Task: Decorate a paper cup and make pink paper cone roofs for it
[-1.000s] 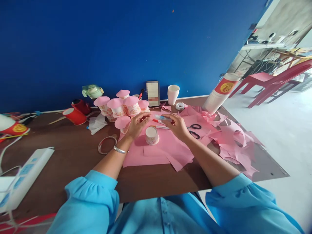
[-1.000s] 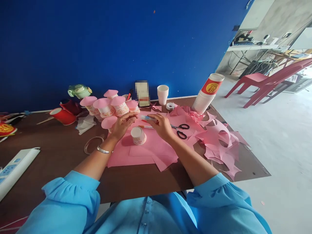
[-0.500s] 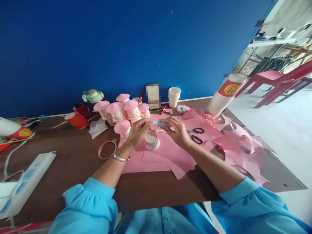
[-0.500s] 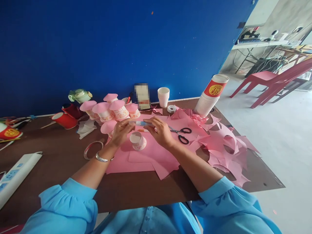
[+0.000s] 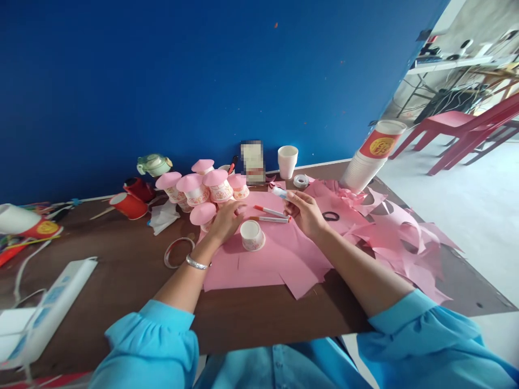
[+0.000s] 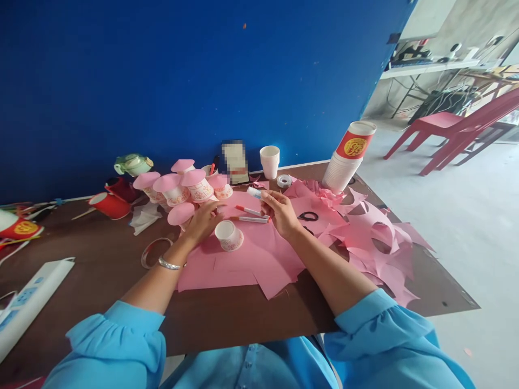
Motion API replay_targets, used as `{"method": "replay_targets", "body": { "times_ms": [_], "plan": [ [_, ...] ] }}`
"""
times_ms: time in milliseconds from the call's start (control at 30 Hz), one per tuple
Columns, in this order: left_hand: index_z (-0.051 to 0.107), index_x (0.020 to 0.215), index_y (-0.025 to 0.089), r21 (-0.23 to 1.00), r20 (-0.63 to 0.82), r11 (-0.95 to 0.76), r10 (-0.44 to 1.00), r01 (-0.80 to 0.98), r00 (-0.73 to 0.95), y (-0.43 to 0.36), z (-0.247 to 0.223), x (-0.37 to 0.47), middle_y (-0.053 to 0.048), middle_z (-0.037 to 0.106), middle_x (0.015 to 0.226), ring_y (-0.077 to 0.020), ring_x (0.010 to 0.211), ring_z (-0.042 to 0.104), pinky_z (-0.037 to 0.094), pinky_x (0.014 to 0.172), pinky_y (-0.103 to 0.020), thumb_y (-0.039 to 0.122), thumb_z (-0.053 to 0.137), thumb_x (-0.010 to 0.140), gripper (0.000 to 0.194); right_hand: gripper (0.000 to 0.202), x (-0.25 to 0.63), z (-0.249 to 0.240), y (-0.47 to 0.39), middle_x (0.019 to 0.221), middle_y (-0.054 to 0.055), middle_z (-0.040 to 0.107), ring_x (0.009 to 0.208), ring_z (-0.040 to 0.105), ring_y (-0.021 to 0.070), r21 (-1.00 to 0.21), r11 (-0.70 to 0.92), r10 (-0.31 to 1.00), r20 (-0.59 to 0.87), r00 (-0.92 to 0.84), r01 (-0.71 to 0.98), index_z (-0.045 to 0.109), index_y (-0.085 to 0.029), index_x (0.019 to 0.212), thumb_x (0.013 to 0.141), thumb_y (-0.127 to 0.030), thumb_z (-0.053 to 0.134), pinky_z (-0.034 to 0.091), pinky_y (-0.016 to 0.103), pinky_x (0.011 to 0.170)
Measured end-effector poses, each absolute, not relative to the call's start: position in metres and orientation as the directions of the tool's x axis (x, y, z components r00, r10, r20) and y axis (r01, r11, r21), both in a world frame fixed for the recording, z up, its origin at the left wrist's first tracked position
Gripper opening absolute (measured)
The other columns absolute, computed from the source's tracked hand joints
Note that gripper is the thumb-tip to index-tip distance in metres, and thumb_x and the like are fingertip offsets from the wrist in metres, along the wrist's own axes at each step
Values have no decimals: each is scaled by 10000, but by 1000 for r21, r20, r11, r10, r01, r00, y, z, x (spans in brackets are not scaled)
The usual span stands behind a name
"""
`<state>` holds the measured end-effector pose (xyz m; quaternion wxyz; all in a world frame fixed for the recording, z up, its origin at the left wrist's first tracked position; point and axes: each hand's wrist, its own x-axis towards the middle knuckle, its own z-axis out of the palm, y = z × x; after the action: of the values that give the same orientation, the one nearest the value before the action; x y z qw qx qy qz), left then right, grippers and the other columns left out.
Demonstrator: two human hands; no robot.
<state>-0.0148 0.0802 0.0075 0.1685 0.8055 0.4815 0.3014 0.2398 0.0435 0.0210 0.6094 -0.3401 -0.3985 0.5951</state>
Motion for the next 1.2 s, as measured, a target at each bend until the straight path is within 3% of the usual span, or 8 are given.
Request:
{"method": "replay_targets", "body": {
  "times_ms": [167, 400, 500, 567, 667, 800, 1033, 1200],
  "plan": [
    [742, 1119, 222, 471, 241, -551, 831, 689, 500, 79, 1, -25, -107, 710, 1080, -277, 1004, 684, 576, 849, -403, 198, 557, 915, 276, 503, 232, 29, 34, 644, -67, 403, 535, 299, 88, -880, -15, 991, 52, -127, -474, 506, -235, 709, 753, -614, 834, 404, 258, 515],
    [691, 1239, 235, 450, 415, -642, 766, 620, 492, 69, 16, -15, -96, 719, 1275, -265, 1201, 655, 543, 1046, -466, 58, 470, 916, 430, 418, 229, 32, 31, 796, -24, 610, 679, 549, 121, -868, 6, 982, 99, -161, -497, 718, -225, 1030, 726, -464, 878, 522, 288, 672],
    [713, 1140, 222, 459, 576, -660, 731, 595, 366, 55, 40, -2, -97, 734, 1204, -254, 1156, 666, 547, 1039, -444, 174, 559, 974, 232, 427, 226, 30, 31, 792, -18, 658, 685, 587, 126, -876, 42, 986, 114, -122, -480, 715, -222, 941, 669, -469, 931, 543, 297, 693],
    [711, 1116, 220, 533, 634, -658, 727, 531, 264, 45, 56, 7, -86, 731, 1134, -205, 945, 672, 583, 882, -369, 334, 667, 966, 193, 443, 222, 30, 28, 786, -11, 678, 694, 611, 137, -886, 77, 985, 137, -100, -457, 704, -221, 893, 639, -486, 951, 558, 310, 698],
    [732, 1046, 221, 699, 581, -618, 784, 358, 220, 35, 67, 17, -49, 716, 995, -153, 783, 617, 548, 710, -291, 508, 764, 890, 328, 423, 216, 31, 21, 805, 4, 705, 712, 638, 145, -906, 133, 980, 181, -83, -403, 703, -218, 892, 655, -458, 957, 568, 317, 702],
    [737, 891, 214, 822, 507, -532, 846, 205, 165, 33, 62, 23, -24, 691, 857, -147, 741, 600, 511, 667, -290, 542, 781, 866, 332, 397, 213, 30, 16, 817, 8, 718, 725, 650, 152, -922, 168, 975, 207, -79, -348, 720, -221, 929, 689, -439, 949, 575, 333, 721],
    [700, 814, 213, 808, 559, -570, 822, 149, 113, 28, 63, 26, -14, 678, 809, -149, 733, 605, 512, 665, -307, 561, 806, 833, 365, 328, 217, 22, 16, 749, -3, 686, 597, 602, 126, -927, 127, 956, 210, -207, -354, 720, -200, 880, 847, -509, 825, 506, 299, 629],
    [711, 858, 229, 737, 614, -643, 766, 210, 192, 19, 74, 25, -29, 728, 841, -162, 757, 636, 532, 682, -323, 589, 763, 866, 363, 576, 218, 18, 10, 603, -5, 576, 518, 513, 127, -965, 96, 937, 170, -305, -244, 638, -200, 704, 992, -687, 526, 441, 294, 552]
  ]
}}
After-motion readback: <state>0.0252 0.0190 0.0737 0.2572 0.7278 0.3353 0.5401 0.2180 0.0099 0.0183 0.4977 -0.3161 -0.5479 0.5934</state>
